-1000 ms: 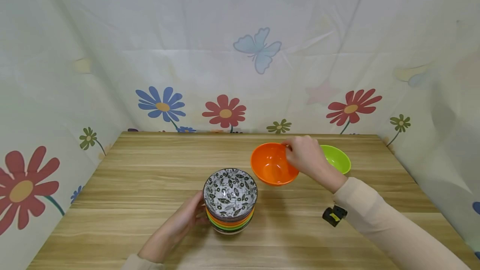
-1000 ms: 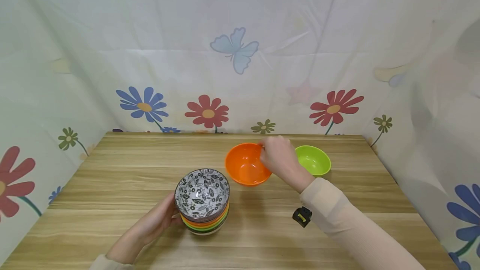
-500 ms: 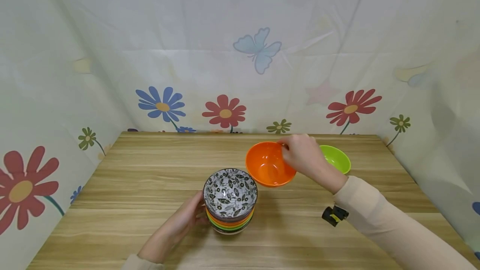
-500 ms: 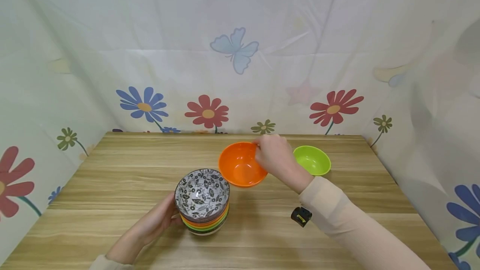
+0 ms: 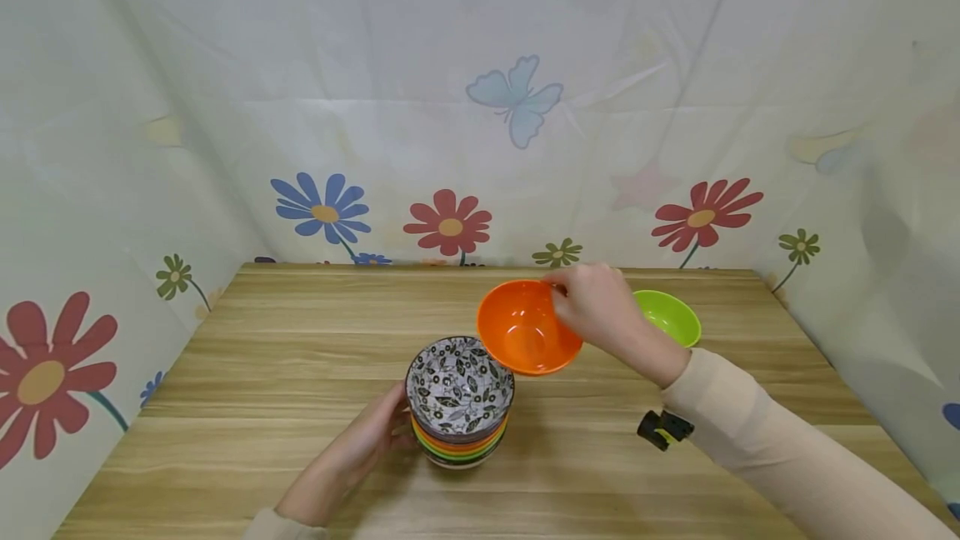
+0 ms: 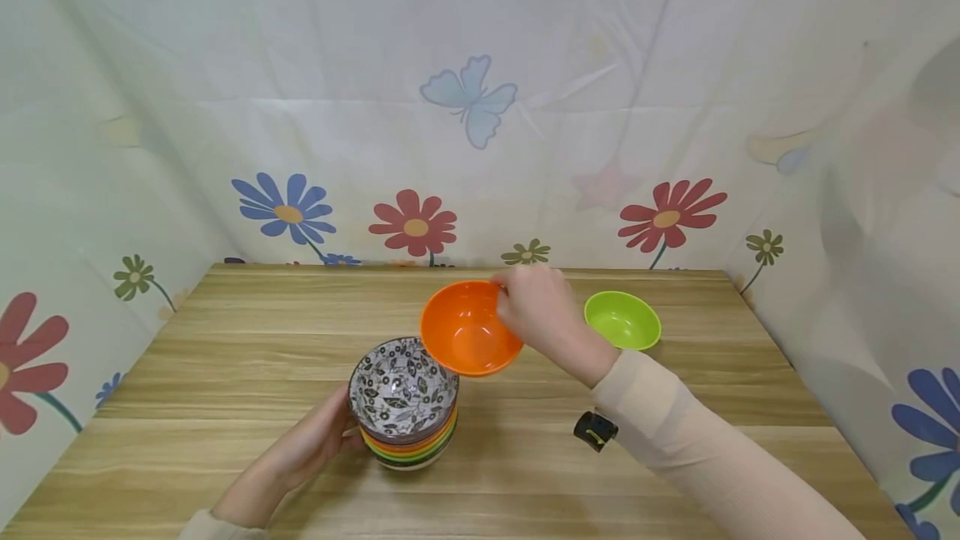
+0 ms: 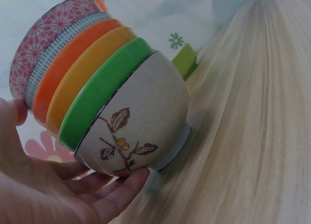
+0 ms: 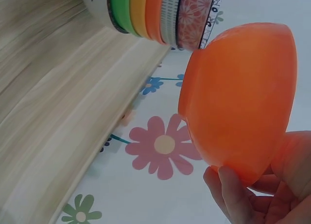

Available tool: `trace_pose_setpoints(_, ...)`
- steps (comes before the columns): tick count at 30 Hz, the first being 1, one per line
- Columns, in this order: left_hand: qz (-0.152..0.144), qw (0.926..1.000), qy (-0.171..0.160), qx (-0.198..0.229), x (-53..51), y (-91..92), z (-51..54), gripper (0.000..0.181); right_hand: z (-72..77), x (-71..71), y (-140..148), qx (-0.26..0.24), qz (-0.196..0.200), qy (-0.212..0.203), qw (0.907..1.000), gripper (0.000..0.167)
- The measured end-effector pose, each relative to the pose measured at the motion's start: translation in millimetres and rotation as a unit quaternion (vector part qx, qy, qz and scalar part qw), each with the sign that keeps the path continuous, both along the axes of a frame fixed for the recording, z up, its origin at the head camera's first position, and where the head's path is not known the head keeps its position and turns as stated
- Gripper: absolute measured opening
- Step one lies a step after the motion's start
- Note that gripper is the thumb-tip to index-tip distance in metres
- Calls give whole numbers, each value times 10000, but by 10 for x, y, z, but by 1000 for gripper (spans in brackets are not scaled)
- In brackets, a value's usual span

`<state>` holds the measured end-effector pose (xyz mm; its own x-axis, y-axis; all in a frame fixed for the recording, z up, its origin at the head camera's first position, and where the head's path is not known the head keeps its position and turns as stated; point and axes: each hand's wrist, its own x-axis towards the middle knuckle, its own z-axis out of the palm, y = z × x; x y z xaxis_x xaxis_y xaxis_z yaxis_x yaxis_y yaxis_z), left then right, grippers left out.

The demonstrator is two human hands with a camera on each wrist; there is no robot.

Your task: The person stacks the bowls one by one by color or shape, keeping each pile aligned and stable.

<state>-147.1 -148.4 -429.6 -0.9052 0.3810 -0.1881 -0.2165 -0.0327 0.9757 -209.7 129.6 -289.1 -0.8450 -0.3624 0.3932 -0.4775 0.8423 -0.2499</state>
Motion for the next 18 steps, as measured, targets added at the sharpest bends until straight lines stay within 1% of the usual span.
trace_pose_setpoints(13,47,10000,-26,2,4,15,5,67,55,35,-152,-70,243,168,9995,20)
trace_pose_setpoints(18,12,10000,-25,4,8,10,10,66,68,61,-223,-114,345,54,9993,19)
